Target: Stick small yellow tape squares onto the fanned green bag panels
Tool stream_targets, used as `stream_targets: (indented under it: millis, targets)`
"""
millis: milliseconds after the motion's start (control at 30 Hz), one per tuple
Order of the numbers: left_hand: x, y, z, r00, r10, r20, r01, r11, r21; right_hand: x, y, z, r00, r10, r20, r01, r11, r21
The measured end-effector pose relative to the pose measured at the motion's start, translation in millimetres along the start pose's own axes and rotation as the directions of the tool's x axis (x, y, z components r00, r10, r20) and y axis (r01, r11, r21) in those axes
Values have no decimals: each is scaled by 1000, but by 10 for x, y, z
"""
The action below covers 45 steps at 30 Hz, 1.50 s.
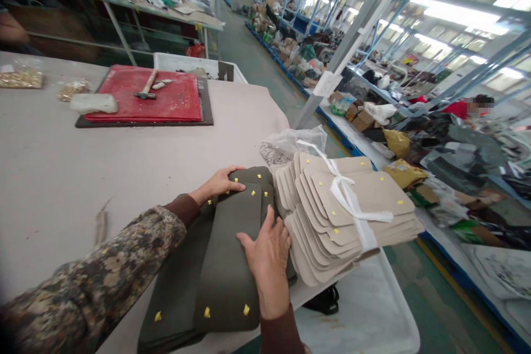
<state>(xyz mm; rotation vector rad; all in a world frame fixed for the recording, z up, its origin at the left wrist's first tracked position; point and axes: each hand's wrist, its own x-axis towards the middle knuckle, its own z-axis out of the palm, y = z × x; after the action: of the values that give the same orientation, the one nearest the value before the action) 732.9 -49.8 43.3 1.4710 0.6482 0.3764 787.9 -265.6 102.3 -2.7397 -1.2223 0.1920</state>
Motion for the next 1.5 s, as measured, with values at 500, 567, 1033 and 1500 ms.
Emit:
stream_targets:
  millis: [500, 567, 1033, 1500]
  targets:
    - [54, 38, 70, 998, -61, -19, 60, 997, -39, -462, -593, 206, 954, -299, -8, 299, 954, 10]
    - [51, 47, 62, 998, -67, -12, 66, 997, -47, -542, -643, 299, 939, -340, 43, 342, 940, -24]
    - [56, -9, 35, 1000, 0, -18, 0, 1000, -20, 175, 240, 44, 982, -178, 55, 164, 966, 197]
    - [-1689, -660, -193, 688, 72, -722, 241, 916, 321, 451, 281, 249, 989, -72, 131, 32, 958, 285]
